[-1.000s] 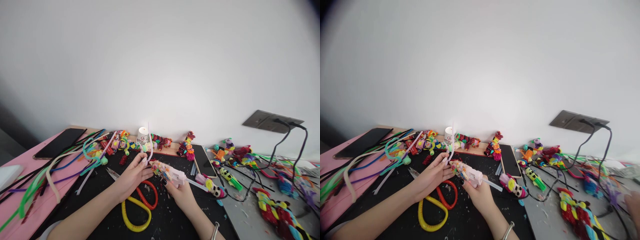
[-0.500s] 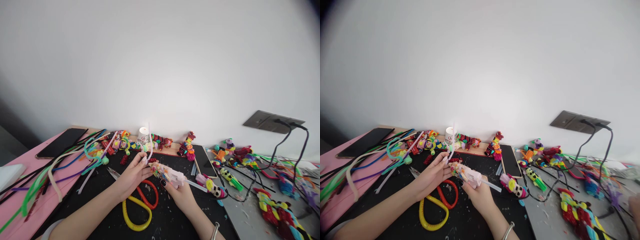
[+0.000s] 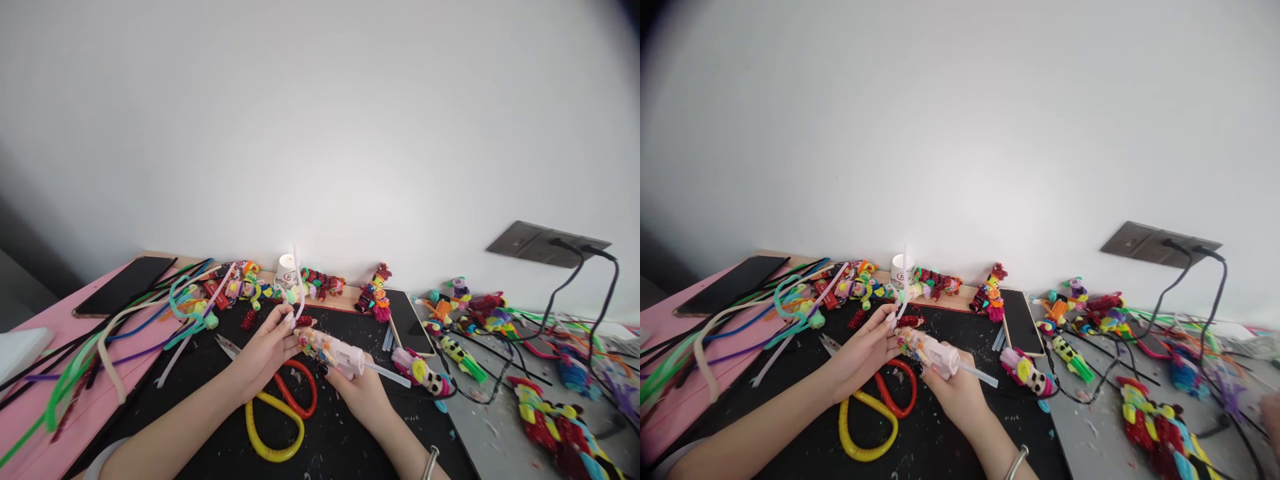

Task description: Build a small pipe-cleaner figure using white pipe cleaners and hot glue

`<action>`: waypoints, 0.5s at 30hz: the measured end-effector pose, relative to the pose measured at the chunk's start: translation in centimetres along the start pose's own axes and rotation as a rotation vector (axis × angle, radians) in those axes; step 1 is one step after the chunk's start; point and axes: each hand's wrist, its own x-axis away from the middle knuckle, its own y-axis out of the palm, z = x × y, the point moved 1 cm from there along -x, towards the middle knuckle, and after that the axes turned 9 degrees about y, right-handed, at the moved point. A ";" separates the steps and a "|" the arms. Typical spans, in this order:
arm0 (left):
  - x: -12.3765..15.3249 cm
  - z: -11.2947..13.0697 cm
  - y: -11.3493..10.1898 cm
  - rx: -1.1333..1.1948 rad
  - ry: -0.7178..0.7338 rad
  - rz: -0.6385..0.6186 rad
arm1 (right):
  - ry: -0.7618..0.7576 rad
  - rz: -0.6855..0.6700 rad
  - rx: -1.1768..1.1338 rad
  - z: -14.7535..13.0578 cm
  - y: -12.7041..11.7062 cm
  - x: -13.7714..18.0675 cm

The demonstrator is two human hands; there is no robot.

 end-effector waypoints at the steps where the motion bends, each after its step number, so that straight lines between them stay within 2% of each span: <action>1: 0.0 0.0 0.0 0.003 0.001 0.002 | 0.005 0.001 0.001 0.0 0.0 0.0; 10: -0.1 -0.2 -0.3 0.004 -0.011 0.011 | 0.072 0.104 -0.025 2.1 0.1 0.2; 15: 0.0 -0.3 -0.3 -0.005 -0.001 -0.011 | 0.031 0.073 0.031 0.8 0.0 0.1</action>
